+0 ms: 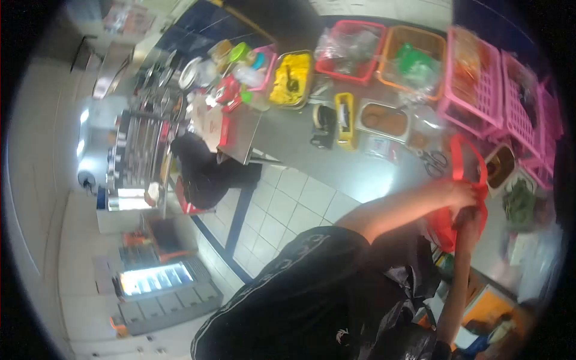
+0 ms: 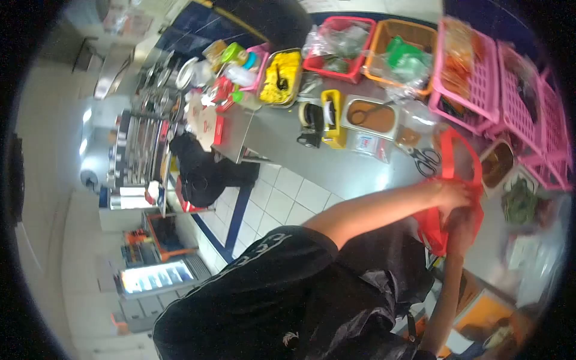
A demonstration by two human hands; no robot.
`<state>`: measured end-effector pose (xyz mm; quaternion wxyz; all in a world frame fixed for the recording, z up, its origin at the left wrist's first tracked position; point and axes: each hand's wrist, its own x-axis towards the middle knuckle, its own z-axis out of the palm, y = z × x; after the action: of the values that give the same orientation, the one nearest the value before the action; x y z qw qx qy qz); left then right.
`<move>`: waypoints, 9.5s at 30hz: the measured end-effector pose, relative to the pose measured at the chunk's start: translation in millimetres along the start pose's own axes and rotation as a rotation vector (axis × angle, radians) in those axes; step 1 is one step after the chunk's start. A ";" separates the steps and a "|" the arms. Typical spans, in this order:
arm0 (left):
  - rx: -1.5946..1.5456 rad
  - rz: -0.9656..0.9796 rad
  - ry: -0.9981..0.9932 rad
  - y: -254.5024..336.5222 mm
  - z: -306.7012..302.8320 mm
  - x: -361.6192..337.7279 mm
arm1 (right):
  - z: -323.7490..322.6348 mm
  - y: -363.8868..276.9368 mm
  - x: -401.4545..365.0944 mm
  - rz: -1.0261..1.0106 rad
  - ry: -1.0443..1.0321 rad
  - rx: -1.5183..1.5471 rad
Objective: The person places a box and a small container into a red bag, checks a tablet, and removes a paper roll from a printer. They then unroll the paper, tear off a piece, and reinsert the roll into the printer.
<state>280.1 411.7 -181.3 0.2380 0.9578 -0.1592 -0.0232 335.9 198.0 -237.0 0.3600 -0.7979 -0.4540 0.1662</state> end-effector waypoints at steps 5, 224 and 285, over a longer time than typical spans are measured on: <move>0.028 -0.102 0.019 6.2 -1.8 -3.3 | -14.8 -43.7 28.8 0.303 -0.085 -0.156; 0.129 -0.141 0.063 53.5 -55.0 2.3 | -84.1 -140.9 -16.9 0.431 0.043 -0.324; -0.088 -0.120 -0.047 50.8 -64.9 3.1 | -59.7 -122.4 -5.1 0.454 0.243 -0.170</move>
<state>275.9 397.4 -100.1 0.2741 0.9535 -0.1058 -0.0671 294.5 208.6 -107.6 0.2972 -0.9208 -0.2289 0.1068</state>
